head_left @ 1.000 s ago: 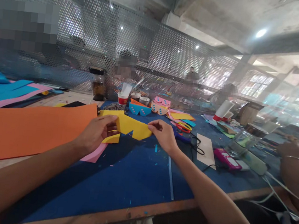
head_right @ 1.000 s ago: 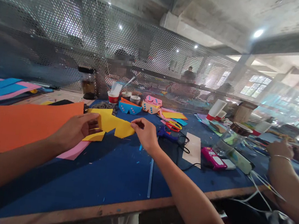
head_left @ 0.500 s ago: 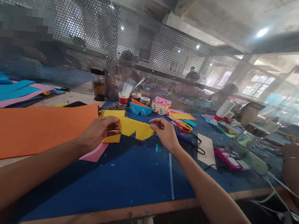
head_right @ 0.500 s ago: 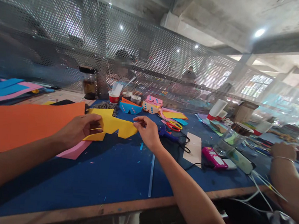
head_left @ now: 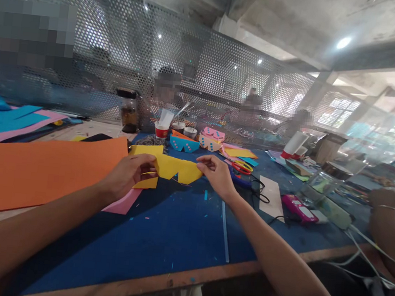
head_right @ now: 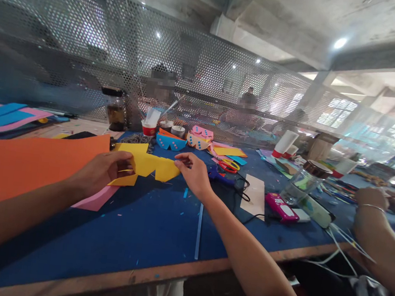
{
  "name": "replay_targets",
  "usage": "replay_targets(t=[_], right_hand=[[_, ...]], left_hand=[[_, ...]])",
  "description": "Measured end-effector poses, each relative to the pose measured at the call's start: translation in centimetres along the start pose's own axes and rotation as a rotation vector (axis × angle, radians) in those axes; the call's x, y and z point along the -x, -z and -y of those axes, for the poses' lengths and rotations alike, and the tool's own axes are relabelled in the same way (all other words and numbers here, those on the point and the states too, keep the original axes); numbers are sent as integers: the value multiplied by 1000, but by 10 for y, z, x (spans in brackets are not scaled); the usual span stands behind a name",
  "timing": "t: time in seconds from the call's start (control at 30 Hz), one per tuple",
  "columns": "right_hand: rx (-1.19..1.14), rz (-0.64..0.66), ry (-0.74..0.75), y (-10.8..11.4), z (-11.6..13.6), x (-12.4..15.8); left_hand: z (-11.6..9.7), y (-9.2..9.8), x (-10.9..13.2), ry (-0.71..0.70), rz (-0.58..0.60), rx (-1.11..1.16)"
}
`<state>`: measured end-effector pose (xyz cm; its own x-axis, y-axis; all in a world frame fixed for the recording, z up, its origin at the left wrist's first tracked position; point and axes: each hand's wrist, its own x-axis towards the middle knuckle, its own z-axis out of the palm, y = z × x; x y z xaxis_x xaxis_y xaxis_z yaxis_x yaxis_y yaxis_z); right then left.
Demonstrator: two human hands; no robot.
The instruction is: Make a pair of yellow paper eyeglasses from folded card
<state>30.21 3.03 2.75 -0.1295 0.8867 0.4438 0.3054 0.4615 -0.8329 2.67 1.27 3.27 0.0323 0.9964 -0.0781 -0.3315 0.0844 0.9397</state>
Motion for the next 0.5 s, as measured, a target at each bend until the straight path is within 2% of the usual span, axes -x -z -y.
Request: replay_targets(t=[0.27,0.5], right_hand=[[-77,59,-55,0,0,3],[-141,58,-91,0,-2,3]], left_hand=[[-2,6,-6,25,39,36],[-1,12,-13,0,19,40]])
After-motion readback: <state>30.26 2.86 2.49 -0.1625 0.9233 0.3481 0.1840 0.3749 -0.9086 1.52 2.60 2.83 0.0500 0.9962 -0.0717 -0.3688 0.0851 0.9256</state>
